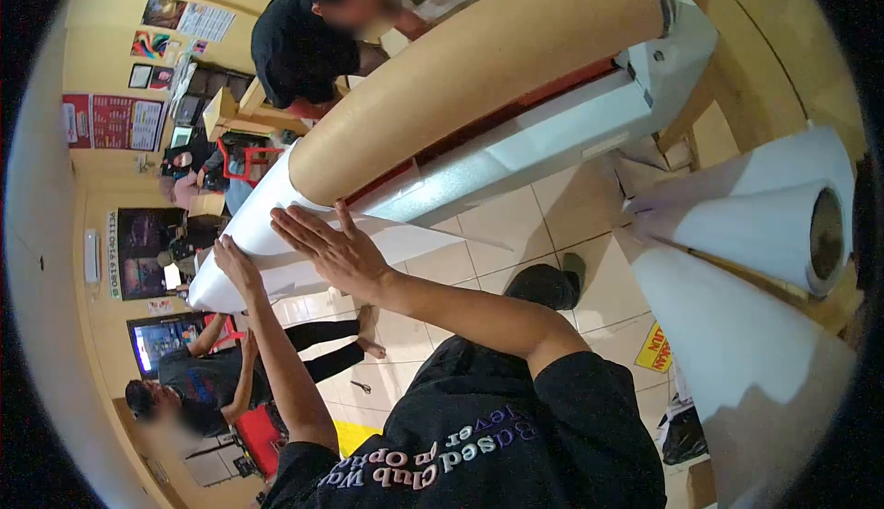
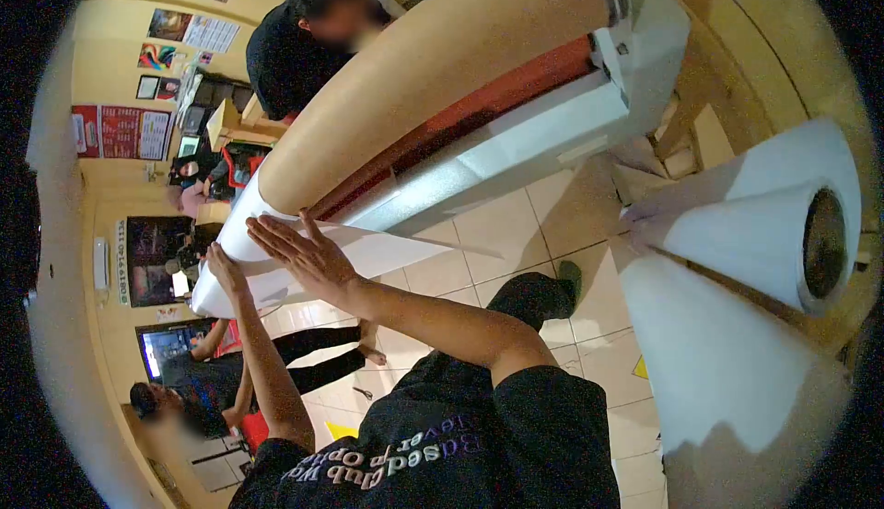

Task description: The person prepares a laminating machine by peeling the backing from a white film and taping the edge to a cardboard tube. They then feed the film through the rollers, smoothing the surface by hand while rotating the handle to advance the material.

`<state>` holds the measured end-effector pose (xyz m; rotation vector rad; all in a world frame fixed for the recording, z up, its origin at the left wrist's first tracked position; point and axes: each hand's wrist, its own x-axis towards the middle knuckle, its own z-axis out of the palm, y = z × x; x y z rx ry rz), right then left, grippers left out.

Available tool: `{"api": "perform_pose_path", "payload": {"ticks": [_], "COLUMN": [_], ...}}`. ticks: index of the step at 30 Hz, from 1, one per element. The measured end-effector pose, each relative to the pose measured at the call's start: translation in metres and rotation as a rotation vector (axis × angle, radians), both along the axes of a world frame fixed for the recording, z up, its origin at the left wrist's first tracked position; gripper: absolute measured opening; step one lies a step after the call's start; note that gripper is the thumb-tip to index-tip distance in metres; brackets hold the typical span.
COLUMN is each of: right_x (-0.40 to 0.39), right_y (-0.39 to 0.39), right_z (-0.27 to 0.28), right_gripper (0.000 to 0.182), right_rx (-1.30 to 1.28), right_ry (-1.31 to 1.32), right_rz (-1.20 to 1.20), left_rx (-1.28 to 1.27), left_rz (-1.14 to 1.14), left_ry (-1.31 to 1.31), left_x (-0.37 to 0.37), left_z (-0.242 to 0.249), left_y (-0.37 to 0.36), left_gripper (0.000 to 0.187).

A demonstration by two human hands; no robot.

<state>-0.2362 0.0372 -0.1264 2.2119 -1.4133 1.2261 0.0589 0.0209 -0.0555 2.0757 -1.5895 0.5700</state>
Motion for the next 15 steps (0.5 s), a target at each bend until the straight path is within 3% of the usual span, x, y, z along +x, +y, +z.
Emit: {"api": "perform_pose_path", "payload": {"ticks": [2,4,5,6,8,9,12,15], "right_x": [0.000,-0.009,-0.013,-0.013,-0.010,-0.012,-0.012,-0.014], "right_y": [0.003,0.012,0.015,0.016,0.014,0.010,-0.009,-0.011], "right_z": [0.001,0.013,0.022,0.029,0.041,0.047,0.049,0.041], "right_gripper": [0.081,0.077,0.073,0.073,0.070,0.068,0.068,0.069], "right_rx": [-0.008,0.149,0.216,0.214,0.083,0.059,0.103,0.115], "right_ry": [-0.011,-0.055,-0.193,-0.190,-0.206,-0.222,0.028,0.088], "right_rz": [0.008,0.153,0.301,0.311,0.330,0.337,0.174,0.169], "left_rx": [-0.043,-0.023,-0.064,-0.069,-0.059,-0.061,-0.124,-0.142], "left_rz": [0.052,-0.057,0.040,0.049,-0.032,-0.024,0.043,0.008], "left_ry": [0.138,-0.063,0.163,0.164,-0.078,-0.047,0.120,0.112], "left_x": [0.004,0.022,-0.025,-0.015,0.004,0.008,-0.016,-0.018], "left_z": [-0.002,-0.011,0.003,0.001,-0.006,-0.007,-0.003,-0.010], "left_y": [0.000,0.001,0.001,0.000,-0.001,0.000,0.003,0.009], "left_gripper": [0.065,0.062,0.060,0.060,0.059,0.060,0.062,0.063]}}
